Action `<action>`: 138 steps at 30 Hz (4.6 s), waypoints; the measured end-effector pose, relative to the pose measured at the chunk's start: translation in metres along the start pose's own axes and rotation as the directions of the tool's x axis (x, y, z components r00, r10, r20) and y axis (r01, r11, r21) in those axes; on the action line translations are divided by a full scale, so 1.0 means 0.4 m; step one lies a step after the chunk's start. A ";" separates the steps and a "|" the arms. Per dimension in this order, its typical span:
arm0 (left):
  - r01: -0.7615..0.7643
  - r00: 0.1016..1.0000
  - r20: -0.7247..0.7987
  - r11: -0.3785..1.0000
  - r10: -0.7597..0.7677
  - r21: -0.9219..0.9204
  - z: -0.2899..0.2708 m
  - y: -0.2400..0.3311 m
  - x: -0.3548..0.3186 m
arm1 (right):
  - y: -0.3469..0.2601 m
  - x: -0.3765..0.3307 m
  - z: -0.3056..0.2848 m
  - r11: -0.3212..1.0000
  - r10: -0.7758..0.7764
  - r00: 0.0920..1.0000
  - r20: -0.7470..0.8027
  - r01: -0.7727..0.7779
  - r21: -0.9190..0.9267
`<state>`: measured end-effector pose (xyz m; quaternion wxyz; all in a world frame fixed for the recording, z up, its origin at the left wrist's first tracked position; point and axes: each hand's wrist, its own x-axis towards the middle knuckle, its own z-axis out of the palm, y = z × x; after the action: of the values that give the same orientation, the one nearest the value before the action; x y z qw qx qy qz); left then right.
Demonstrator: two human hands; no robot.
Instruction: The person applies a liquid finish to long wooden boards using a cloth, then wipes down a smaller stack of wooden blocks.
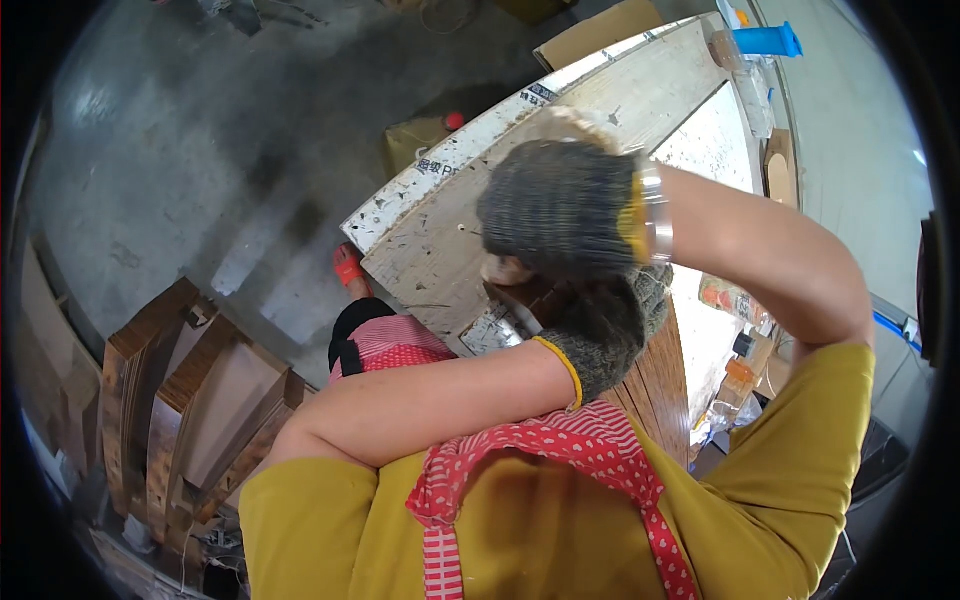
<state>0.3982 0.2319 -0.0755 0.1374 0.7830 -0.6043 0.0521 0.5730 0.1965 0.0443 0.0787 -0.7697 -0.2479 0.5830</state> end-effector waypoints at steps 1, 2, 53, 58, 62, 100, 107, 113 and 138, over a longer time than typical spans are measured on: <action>-0.005 0.998 0.066 0.976 0.020 -0.216 0.000 -0.005 0.002 | 0.000 0.005 0.001 0.998 -0.015 0.999 -0.034 0.014 -0.053; 0.082 0.996 0.006 0.896 -0.089 -0.436 -0.004 -0.007 -0.002 | 0.002 0.005 0.001 0.986 -0.020 0.998 -0.064 0.009 -0.169; -0.045 0.988 0.053 0.590 0.148 -0.806 -0.188 -0.525 -0.130 | 0.321 -0.103 0.618 0.577 0.797 -0.044 -0.603 0.350 0.738; -0.139 0.989 -0.026 0.846 0.147 -0.515 -0.174 -0.573 -0.131 | 0.331 -0.107 0.626 0.718 0.653 -0.048 -0.756 -0.277 0.638; -0.261 0.959 -0.208 0.882 0.192 -0.392 -0.169 -0.479 -0.150 | 0.336 -0.107 0.627 0.726 0.680 -0.007 -0.733 -0.133 0.675; 0.278 0.913 0.078 0.472 -0.400 -0.837 -0.127 -0.425 -0.191 | 0.352 -0.114 0.630 0.552 0.774 -0.002 -0.633 0.492 0.673; -0.263 0.954 -0.274 0.785 0.124 -0.561 -0.209 -0.207 -0.094 | 0.344 -0.204 0.482 0.810 0.585 -0.076 -0.807 0.011 0.586; -0.216 0.961 0.088 0.909 0.263 -0.357 -0.115 -0.144 0.091 | 0.213 -0.125 0.107 0.977 0.008 0.584 -0.811 0.168 0.131; -0.194 0.973 0.066 0.941 0.220 -0.278 -0.053 -0.105 0.098 | 0.265 -0.149 -0.084 0.869 0.227 0.857 -0.463 0.036 0.493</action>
<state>0.4508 0.2109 -0.0517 0.2075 0.6905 -0.6908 -0.0543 0.6234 0.0822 0.0625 0.3013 -0.8623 -0.0247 0.4062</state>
